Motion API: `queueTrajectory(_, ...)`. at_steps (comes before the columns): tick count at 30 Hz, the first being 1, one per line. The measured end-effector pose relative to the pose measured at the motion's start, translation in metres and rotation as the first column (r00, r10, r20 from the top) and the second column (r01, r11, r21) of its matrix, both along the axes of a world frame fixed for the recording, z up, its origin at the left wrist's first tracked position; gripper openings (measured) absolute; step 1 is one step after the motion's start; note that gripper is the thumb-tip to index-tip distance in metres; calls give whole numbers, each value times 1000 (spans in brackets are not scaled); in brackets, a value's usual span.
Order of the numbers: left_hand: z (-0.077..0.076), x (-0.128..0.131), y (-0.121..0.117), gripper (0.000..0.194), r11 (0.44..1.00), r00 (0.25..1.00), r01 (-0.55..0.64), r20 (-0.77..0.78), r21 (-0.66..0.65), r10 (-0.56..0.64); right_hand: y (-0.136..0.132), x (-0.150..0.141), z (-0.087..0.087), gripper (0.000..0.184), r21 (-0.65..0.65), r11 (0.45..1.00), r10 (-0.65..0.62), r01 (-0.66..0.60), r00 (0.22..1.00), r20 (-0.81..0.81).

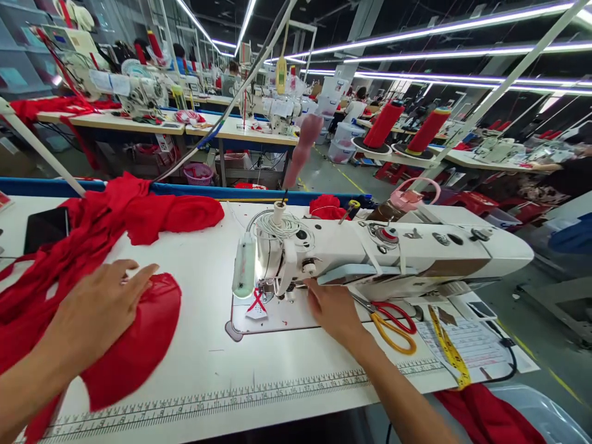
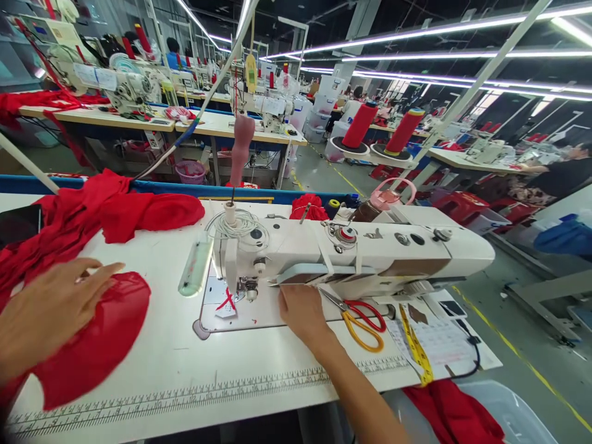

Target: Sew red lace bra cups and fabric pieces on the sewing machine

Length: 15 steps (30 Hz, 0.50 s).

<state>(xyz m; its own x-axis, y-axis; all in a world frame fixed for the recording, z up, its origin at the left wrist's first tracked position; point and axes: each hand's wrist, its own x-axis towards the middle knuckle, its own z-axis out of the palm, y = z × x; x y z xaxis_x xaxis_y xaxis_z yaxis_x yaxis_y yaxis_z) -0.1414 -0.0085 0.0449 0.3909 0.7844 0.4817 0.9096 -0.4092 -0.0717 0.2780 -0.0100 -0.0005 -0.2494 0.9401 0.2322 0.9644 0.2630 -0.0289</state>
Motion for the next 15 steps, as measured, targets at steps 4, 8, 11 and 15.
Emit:
queueTrajectory(4,-10,49,-9,32,969,969,243,31,49,-244,4,20,-2,29,-74,997,2,0,999,38)
queueTrajectory(8,-43,113,-28,27,896,891,441,147,-53,-430,4,22,-9,31,-70,997,-12,15,999,41)
queueTrajectory(11,-59,128,-31,32,891,887,452,133,-53,-442,-11,10,-8,31,-34,999,-6,7,1000,19)
queueTrajectory(15,-67,125,-29,30,885,870,466,188,-4,-457,-39,-25,5,22,-145,983,70,-111,961,-266)
